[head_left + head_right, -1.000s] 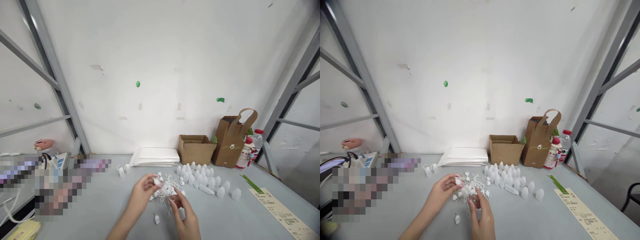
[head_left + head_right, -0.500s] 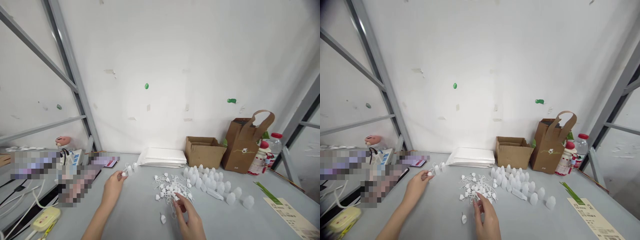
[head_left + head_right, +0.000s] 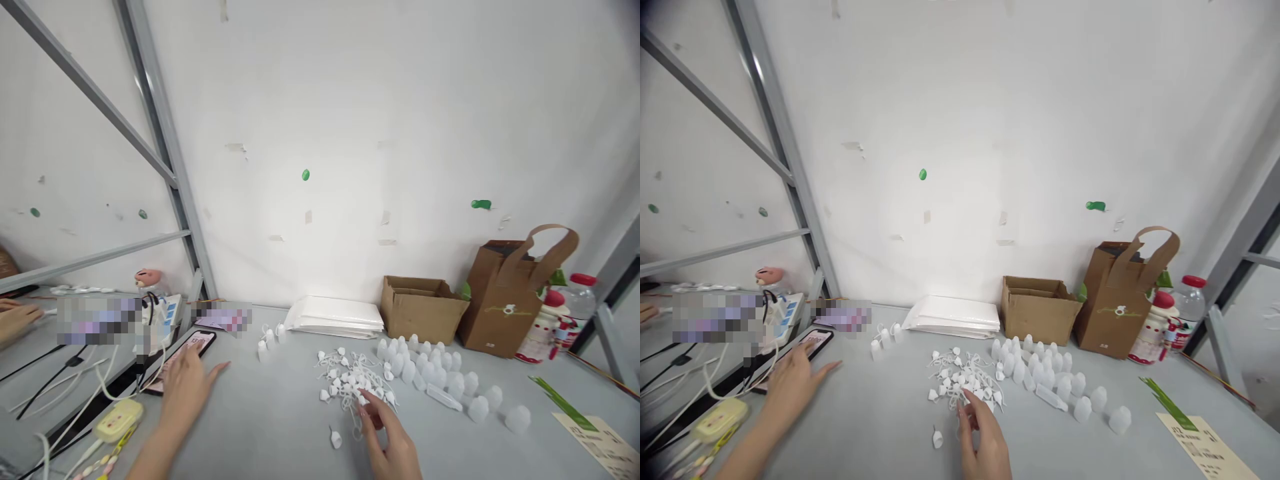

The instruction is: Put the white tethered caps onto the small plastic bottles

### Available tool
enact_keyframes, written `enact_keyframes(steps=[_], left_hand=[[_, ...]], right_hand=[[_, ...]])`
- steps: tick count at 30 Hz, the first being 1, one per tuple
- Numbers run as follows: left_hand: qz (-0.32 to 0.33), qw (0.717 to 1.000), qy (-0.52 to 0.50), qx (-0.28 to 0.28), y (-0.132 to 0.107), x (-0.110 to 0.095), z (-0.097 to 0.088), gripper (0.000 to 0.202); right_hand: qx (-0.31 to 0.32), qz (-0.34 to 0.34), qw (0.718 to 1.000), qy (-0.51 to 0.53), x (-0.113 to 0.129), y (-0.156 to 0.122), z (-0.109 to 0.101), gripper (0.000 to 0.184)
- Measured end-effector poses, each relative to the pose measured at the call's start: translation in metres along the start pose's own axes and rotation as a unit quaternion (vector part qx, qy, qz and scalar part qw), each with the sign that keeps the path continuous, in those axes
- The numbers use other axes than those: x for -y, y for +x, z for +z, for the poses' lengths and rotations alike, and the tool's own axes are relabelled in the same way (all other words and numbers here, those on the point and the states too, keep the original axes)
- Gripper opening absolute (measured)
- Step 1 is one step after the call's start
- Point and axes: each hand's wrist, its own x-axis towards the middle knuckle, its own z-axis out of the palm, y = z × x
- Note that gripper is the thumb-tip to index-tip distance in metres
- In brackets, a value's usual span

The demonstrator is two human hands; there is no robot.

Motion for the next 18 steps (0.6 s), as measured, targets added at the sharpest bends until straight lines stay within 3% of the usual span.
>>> enact_keyframes(steps=[5, 11, 18], left_hand=[[-0.008, 0.998, 0.057, 0.011, 0.010, 0.032, 0.003, 0.079], [0.010, 0.998, 0.057, 0.036, 0.009, 0.036, 0.008, 0.075], [0.005, 0.997, 0.050, 0.059, 0.008, 0.035, 0.006, 0.071]], right_hand=[[0.024, 0.014, 1.000, -0.011, -0.004, 0.000, -0.001, 0.050], [0.010, 0.028, 1.000, -0.010, -0.006, 0.000, 0.000, 0.050], [-0.005, 0.044, 0.999, 0.017, 0.010, -0.004, -0.008, 0.049]])
